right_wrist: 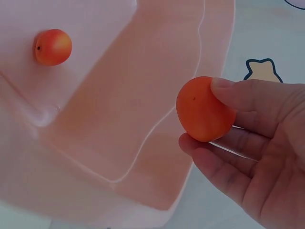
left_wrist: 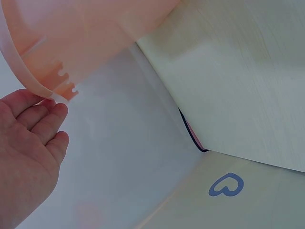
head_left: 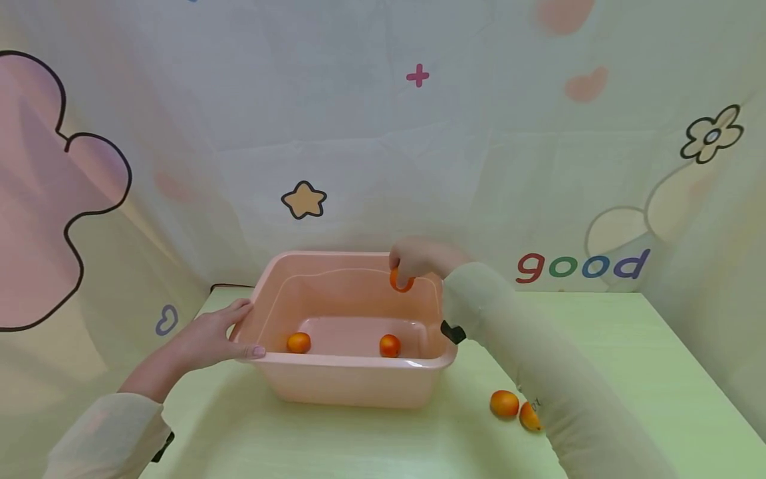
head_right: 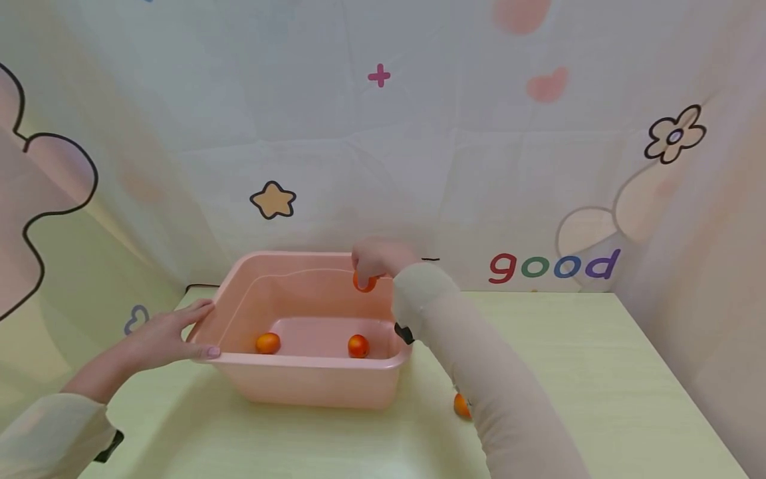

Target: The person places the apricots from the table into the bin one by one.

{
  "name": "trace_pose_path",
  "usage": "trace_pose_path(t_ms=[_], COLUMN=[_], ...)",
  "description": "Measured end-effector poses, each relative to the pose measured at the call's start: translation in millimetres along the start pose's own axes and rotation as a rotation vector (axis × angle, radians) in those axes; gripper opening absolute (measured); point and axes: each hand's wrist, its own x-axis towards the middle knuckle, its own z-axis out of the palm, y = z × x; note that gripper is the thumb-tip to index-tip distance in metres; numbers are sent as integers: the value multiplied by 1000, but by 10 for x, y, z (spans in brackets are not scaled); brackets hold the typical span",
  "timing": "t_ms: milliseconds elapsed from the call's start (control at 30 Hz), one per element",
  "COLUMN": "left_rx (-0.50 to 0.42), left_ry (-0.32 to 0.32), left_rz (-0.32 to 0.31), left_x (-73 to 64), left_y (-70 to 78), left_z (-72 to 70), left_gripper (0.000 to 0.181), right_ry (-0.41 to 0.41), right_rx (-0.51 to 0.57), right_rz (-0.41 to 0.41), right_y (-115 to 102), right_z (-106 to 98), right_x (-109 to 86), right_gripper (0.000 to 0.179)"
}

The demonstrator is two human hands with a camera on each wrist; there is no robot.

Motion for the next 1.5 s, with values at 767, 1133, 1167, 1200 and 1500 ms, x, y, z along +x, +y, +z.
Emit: trace_pose_path(t_ms=[767, 1133, 1167, 1200, 1500], left_rx=[-10, -11, -7, -5, -13], left_ry=[-4, -7, -6, -5, -7], left_rz=[-3, -6, -4, -1, -6], left_x=[-1, 0, 2, 3, 2], left_y=[-2, -14, -17, -16, -9], left_z=[-5, -9, -9, -10, -1], left_gripper=[100, 101, 101, 101, 101], right_ry=[-71, -60, -60, -56, -50], right_rx=[328, 407, 440, 480, 575], right_rz=[18, 88, 106, 130, 182], right_y=[-49, -169, -175, -179, -229], right_z=[417, 618, 637, 656, 722], right_x=[233, 344, 340, 330, 251], right_gripper=[18, 19, 20, 23, 26])
